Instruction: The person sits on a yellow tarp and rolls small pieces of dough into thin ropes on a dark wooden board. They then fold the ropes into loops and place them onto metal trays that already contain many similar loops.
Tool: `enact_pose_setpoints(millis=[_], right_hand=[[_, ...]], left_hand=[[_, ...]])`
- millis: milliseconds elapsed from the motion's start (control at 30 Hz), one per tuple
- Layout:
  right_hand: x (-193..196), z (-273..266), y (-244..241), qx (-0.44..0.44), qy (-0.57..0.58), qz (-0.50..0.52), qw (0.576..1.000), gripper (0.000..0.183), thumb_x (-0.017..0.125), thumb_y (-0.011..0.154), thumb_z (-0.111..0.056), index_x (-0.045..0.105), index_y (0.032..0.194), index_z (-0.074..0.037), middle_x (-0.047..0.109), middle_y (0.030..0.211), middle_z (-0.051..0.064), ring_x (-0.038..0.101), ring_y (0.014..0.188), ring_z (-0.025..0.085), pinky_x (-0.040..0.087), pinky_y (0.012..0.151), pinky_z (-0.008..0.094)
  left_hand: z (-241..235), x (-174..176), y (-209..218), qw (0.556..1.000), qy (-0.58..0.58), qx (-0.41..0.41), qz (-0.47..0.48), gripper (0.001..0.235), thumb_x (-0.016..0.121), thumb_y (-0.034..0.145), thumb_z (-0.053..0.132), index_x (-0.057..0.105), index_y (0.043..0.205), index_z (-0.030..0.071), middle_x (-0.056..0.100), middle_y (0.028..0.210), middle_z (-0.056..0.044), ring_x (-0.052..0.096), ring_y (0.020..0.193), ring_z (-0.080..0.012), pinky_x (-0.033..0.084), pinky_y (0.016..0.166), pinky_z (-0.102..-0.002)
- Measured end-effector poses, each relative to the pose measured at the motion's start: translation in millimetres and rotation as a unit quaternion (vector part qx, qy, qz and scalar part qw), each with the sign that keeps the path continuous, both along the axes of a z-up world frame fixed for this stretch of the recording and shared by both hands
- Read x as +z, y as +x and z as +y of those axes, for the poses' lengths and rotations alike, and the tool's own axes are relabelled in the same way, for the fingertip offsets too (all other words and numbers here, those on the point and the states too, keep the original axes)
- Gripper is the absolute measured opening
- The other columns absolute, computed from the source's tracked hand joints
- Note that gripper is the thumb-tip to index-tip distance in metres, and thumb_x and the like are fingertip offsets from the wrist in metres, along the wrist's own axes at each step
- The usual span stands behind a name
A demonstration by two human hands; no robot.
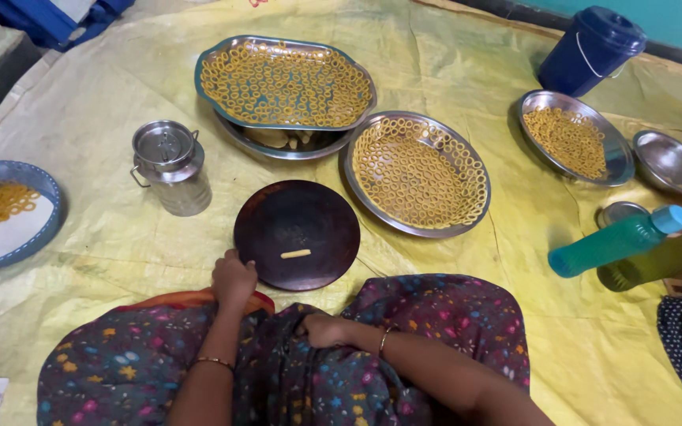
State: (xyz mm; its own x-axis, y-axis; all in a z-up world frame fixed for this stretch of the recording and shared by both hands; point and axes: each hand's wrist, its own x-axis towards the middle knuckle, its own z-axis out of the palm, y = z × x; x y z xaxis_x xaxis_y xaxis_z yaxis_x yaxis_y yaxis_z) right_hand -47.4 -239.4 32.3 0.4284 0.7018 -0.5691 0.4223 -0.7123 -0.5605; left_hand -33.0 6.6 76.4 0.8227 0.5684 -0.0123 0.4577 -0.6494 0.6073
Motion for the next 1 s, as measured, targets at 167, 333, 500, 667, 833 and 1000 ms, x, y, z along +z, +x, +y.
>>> enact_pose_setpoints(millis=[167,333,500,667,833,1000], right_hand=[[-5,5,1,0.034,0.019,-0.021,0.999,0.04,0.06,0.085,-0.01,0.072,0.123,-0.007,0.072,0.116,0.022,0.07,0.108,0.038,0.053,0.094,0.043],[30,19,-7,0.169,-0.083,-0.184,0.965,0.025,0.063,0.09,-0.012,0.079,0.106,-0.003,0.075,0.109,0.022,0.072,0.107,0.038,0.055,0.093,0.046],[132,2,31,0.126,0.186,-0.273,0.936,0.039,0.062,0.074,-0.005,0.078,0.109,-0.012,0.073,0.115,0.016,0.068,0.107,0.037,0.054,0.085,0.046],[231,-47,91,-0.02,0.151,-0.406,0.901,0.037,0.058,0.084,-0.004,0.076,0.114,-0.014,0.072,0.104,0.014,0.067,0.101,0.034,0.054,0.089,0.044],[268,-81,113,-0.203,0.172,-0.429,0.863,0.03,0.059,0.089,-0.004,0.077,0.112,-0.009,0.072,0.098,0.018,0.066,0.097,0.038,0.052,0.085,0.048],[237,-77,126,-0.189,0.173,-0.368,0.894,0.027,0.061,0.09,-0.007,0.076,0.113,-0.009,0.071,0.102,0.02,0.066,0.097,0.041,0.052,0.085,0.049]], left_hand=[[-17,41,-15,1.0,0.015,-0.011,-0.005,0.045,0.074,0.087,0.033,0.067,0.127,0.014,0.064,0.122,-0.017,0.059,0.118,-0.0407,0.049,0.097,-0.054],[-25,50,-14,0.992,0.068,-0.06,-0.089,0.046,0.073,0.088,0.036,0.066,0.126,0.011,0.063,0.122,-0.017,0.055,0.12,-0.04,0.046,0.097,-0.054],[-20,53,-2,0.98,0.044,-0.093,-0.172,0.043,0.066,0.095,0.032,0.064,0.13,0.006,0.062,0.128,-0.019,0.053,0.127,-0.0419,0.045,0.104,-0.053],[-31,57,17,0.953,0.155,-0.22,-0.138,0.055,0.066,0.092,0.035,0.059,0.136,0.002,0.049,0.149,-0.025,0.038,0.145,-0.044,0.038,0.114,-0.052],[-75,45,40,0.912,0.2,-0.351,-0.074,0.078,0.06,0.09,0.053,0.044,0.147,0.001,0.034,0.158,-0.025,0.024,0.15,-0.0398,0.024,0.117,-0.056],[-82,22,94,0.91,0.261,-0.312,-0.079,0.087,0.05,0.094,0.063,0.038,0.154,0.002,0.032,0.162,-0.023,0.022,0.153,-0.0359,0.019,0.121,-0.057]])
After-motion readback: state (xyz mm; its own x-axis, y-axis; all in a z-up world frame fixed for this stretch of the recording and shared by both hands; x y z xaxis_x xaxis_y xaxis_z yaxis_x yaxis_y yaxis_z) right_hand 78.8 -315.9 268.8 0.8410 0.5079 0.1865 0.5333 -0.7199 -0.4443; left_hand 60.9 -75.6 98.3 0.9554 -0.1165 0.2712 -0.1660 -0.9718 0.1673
